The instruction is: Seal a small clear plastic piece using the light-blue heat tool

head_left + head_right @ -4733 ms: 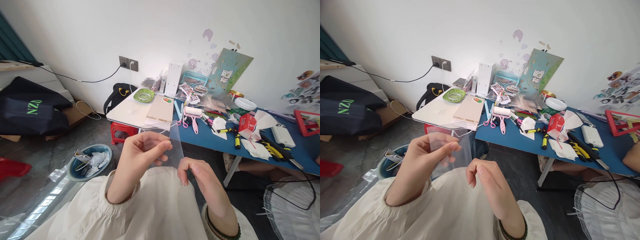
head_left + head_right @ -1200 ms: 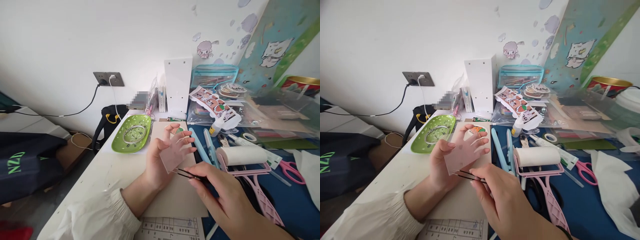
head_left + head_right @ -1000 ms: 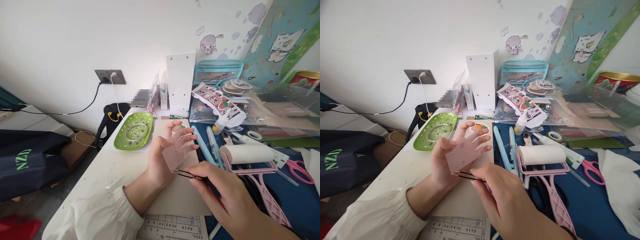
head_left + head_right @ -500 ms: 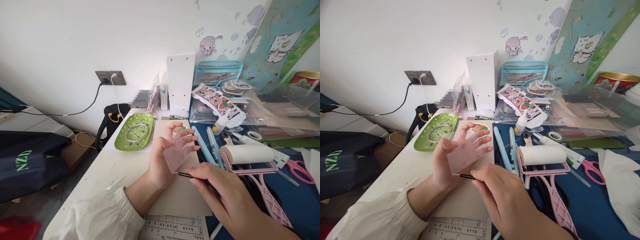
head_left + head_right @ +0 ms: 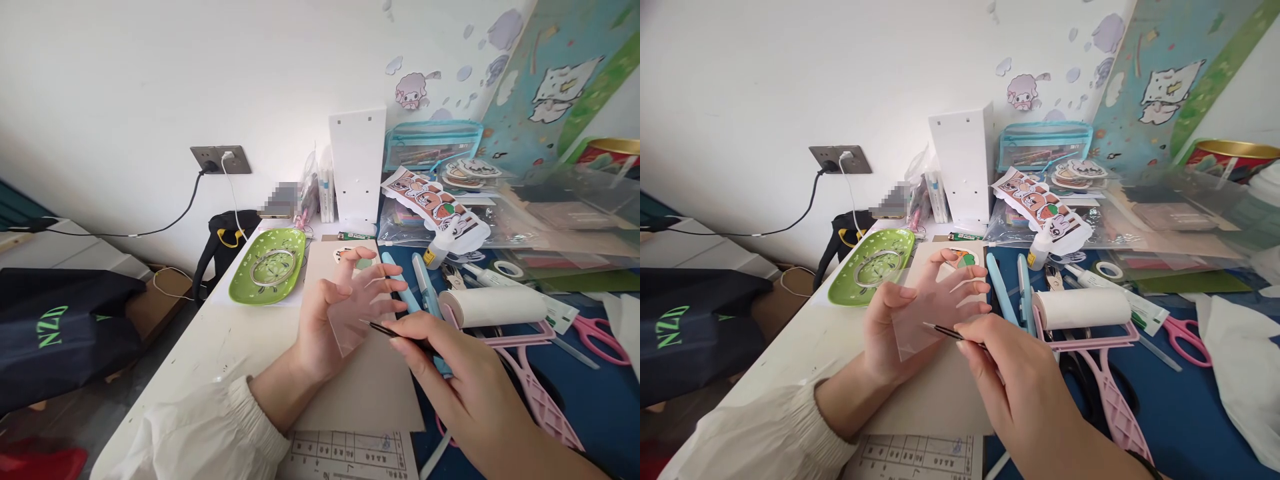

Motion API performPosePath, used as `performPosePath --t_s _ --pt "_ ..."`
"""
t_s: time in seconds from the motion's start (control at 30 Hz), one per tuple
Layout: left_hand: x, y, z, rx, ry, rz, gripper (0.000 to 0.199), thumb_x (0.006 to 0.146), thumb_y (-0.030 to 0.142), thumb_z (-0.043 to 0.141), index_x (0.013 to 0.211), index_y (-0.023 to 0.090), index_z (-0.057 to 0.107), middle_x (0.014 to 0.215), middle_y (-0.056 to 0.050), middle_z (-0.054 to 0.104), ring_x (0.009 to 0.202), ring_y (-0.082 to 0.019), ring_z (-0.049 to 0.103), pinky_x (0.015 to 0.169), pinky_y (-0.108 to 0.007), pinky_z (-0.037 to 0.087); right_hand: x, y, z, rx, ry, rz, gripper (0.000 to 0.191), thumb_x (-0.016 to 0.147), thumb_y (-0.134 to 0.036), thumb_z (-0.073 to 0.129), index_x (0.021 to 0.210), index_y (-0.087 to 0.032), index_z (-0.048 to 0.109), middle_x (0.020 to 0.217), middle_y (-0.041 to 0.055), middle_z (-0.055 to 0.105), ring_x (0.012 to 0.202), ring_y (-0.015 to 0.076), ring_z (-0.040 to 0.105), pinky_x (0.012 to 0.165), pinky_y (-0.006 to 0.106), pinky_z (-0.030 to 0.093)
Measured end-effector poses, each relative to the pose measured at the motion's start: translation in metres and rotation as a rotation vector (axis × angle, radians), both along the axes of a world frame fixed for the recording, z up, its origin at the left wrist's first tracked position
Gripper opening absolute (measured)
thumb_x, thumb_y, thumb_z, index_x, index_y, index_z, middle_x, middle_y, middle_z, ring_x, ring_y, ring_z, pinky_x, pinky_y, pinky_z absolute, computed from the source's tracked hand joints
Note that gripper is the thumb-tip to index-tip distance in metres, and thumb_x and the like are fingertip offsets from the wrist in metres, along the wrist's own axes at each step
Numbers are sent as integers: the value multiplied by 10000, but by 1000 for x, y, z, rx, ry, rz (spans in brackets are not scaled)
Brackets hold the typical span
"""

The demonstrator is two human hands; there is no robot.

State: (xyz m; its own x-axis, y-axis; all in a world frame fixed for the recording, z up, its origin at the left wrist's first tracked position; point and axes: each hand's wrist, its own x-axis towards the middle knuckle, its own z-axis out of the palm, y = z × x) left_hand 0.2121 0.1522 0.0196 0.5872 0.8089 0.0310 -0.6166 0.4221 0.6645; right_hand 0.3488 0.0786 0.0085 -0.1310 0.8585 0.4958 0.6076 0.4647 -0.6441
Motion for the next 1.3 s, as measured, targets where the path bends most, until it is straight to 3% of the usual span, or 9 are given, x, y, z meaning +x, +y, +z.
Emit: performPosePath --t_s 0.27,0.53,1.2,1.3 --pt "0 1 0 24 0 20 392 634 328 495 1012 232 456 1023 -97 563 959 -281 528 870 -459 392 -2 0 4 -41 4 133 153 888 -110 457 941 -207 563 758 -11 644 638 110 606 567 205 458" --pt "-1 1 0 41 9 50 387 650 329 482 1022 226 459 1023 -102 555 964 -285 524 874 -465 385 -4 1 1 -36 5 160 143 894 -105 453 902 -197 562 712 -14 624 601 111 584 541 213 432" --pt "0 0 1 103 44 -100 388 649 359 490 1017 244 453 1058 -86 570 979 -255 534 861 -398 379 -2 -1 0 63 9 21 152 894 -101 461 921 -190 581 742 6 648 688 129 648 606 210 478" --pt "-1 -1 1 137 76 -144 400 653 381 479 1028 251 436 1078 -90 563 994 -264 523 855 -401 368 0 0 2 44 2 -17 145 895 -119 465 901 -199 585 717 -6 646 621 121 631 559 206 467"
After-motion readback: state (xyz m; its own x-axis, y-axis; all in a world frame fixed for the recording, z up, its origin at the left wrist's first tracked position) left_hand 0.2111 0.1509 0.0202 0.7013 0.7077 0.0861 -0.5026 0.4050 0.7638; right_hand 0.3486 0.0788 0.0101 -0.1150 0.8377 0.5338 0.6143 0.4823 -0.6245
